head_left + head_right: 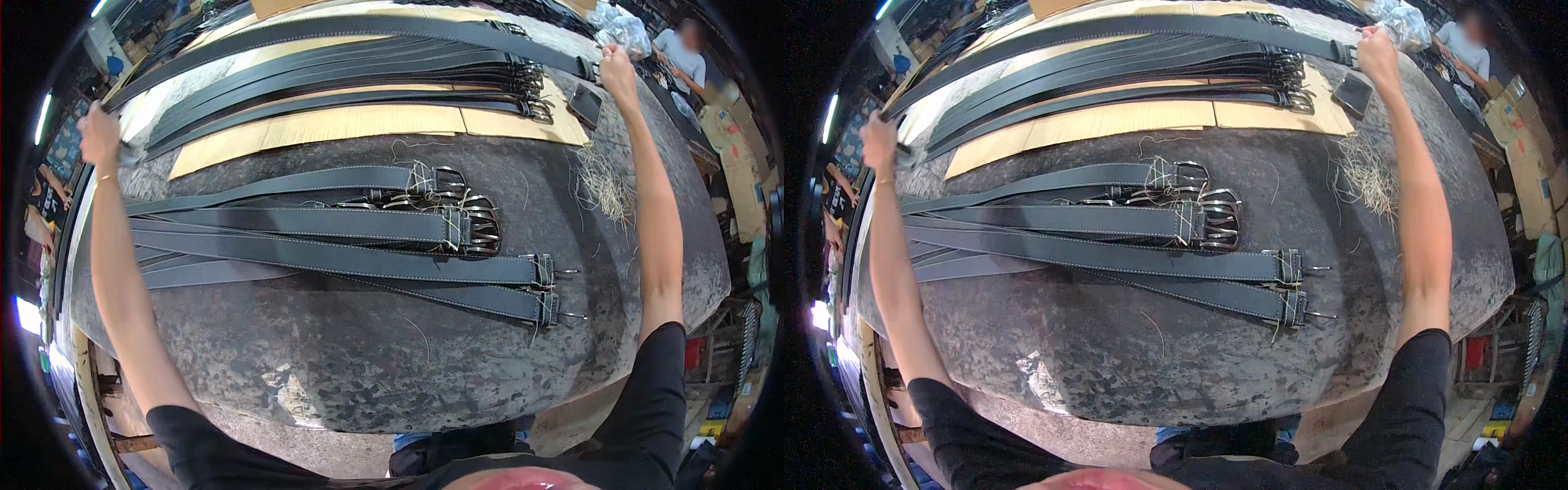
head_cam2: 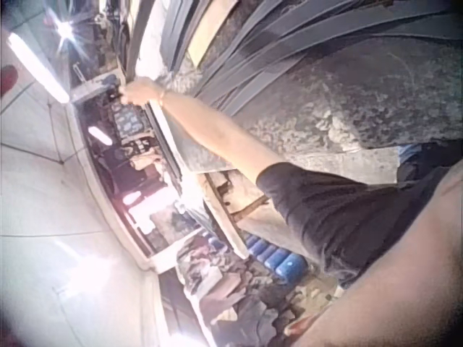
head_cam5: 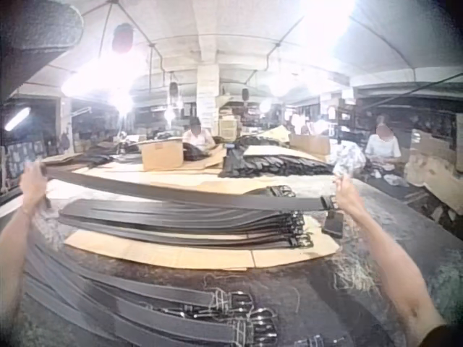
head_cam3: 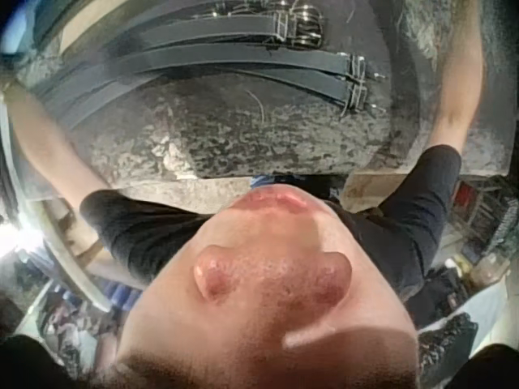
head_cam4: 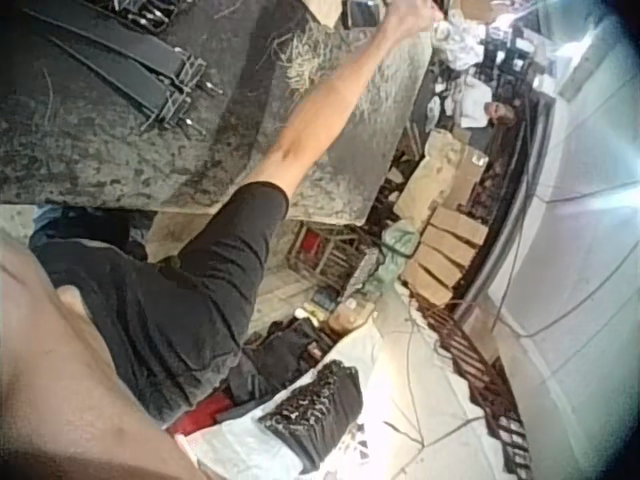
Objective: Assembling leather belts by attaching buckles and hardware pins.
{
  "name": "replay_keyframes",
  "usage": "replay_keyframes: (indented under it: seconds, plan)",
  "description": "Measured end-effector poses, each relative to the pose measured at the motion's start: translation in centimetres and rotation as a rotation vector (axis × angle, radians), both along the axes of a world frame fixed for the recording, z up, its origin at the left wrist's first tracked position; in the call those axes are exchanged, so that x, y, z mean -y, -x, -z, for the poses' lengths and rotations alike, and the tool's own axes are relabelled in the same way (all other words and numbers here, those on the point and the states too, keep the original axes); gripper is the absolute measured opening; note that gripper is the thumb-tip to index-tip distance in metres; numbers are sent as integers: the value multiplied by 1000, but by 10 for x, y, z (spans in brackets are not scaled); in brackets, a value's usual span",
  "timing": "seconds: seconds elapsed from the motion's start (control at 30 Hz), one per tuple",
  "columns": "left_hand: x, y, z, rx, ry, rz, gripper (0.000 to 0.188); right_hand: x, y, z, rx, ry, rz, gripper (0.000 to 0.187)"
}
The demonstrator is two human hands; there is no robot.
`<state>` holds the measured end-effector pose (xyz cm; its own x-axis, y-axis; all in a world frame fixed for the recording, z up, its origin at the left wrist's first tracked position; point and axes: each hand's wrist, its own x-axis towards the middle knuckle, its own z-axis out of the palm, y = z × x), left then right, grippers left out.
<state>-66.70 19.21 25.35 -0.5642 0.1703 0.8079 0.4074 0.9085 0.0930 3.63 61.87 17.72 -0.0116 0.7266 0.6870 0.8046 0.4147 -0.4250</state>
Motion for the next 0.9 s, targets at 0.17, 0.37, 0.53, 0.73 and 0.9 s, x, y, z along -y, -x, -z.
replay_keyframes:
  seconds: [0.17,0.37,0.53,0.73,0.9]
  plan:
    - [21,12,-12,-58,-8,-15,48,-11,2,4,-14,40,4,36]
    - [-42,41,41,76,-74,74,39,-28,23,50,-43,232,18,35]
    - [-76,32,147,289,412,113,42,-8,41,79,27,250,76,40]
    - [-160,-132,103,525,587,811,25,17,-9,38,-88,62,65,29]
    - [-246,-315,101,485,732,1397,50,87,-28,41,-348,184,-141,27]
